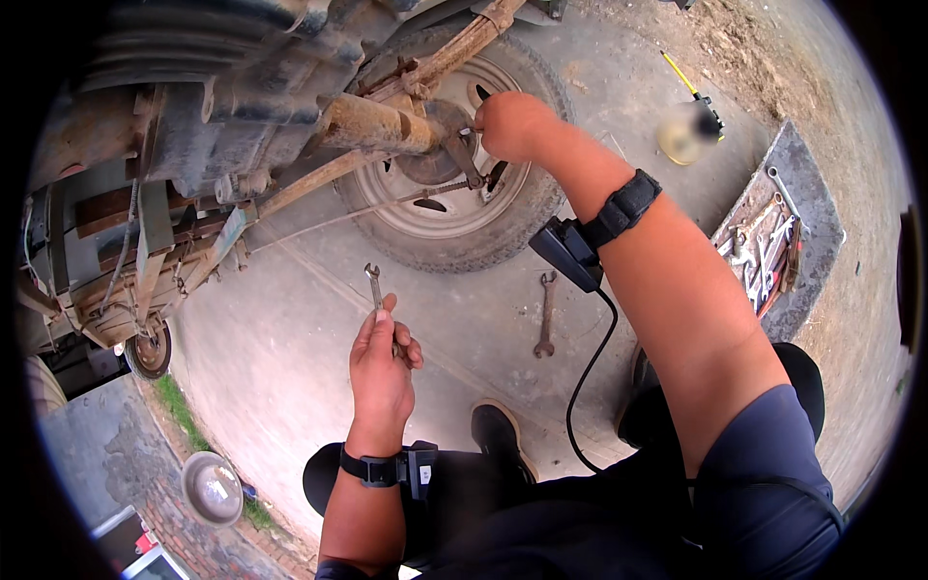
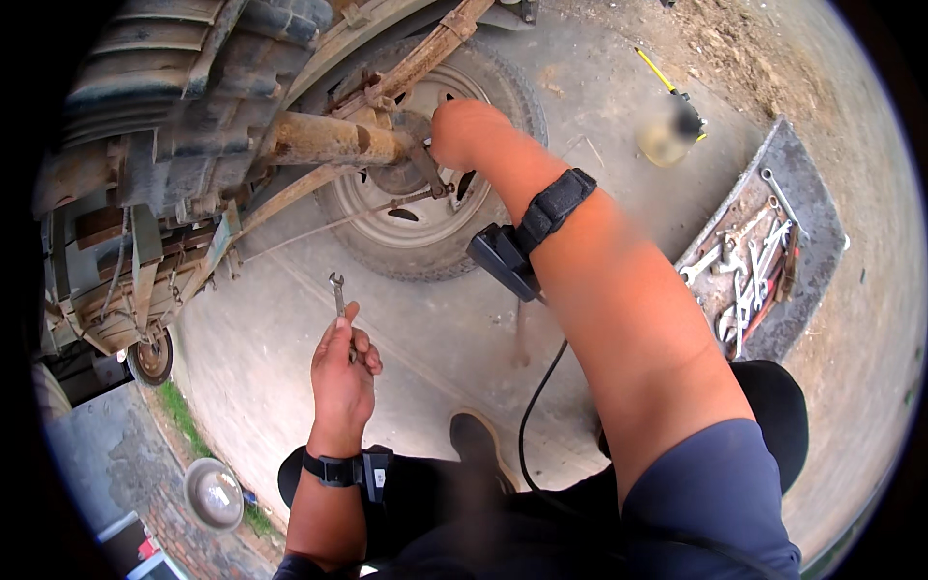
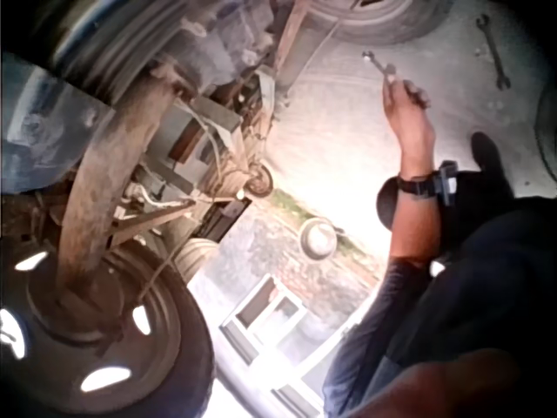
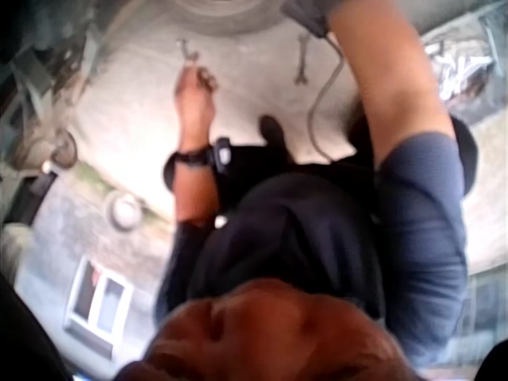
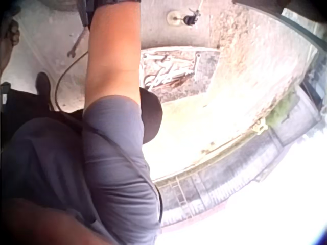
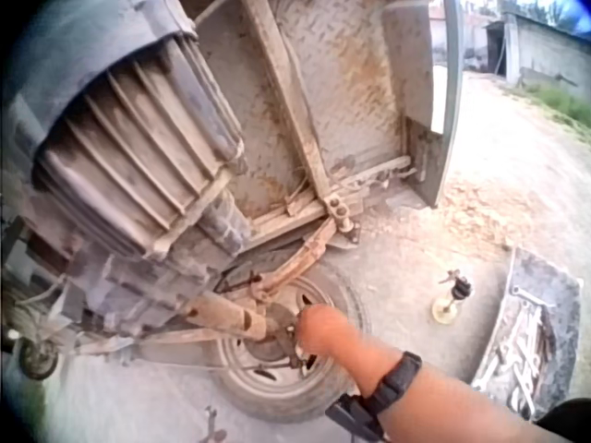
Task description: The person walks to a three-wheeled vehicle and uses a spray bottle to lubricate a rusty suspension component. They then use a wrench to loosen and tighten a bolt on the suspension arm, switching between different wrenches to complete the adjustment.
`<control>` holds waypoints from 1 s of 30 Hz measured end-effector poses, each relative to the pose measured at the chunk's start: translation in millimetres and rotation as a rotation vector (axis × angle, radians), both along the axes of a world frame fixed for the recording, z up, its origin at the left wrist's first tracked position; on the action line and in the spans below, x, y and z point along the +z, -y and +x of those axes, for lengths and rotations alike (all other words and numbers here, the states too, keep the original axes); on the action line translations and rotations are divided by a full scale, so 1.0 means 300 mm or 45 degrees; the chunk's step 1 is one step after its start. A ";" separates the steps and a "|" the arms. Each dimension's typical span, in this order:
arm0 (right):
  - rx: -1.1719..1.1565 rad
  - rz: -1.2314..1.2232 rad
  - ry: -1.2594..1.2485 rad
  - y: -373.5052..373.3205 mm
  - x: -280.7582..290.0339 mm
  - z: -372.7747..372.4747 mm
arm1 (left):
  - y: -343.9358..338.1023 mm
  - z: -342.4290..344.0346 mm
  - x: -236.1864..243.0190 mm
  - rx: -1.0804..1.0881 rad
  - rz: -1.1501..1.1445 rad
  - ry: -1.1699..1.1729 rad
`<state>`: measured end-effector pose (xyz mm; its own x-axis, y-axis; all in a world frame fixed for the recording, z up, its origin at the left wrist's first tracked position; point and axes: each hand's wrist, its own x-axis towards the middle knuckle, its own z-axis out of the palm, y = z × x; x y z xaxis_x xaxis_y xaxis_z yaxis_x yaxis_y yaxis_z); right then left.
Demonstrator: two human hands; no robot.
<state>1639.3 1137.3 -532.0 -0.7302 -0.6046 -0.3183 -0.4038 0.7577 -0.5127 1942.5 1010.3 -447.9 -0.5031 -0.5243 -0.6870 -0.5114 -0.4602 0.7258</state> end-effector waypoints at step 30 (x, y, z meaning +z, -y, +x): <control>0.322 0.225 -0.091 0.058 0.123 -0.037 | -0.007 -0.058 -0.053 -0.147 -0.002 0.058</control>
<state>1628.2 1119.9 -495.1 -0.5881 -0.7098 -0.3876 -0.6210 0.7034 -0.3458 1925.2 1012.4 -463.7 -0.5287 -0.4657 -0.7097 -0.5935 -0.3949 0.7013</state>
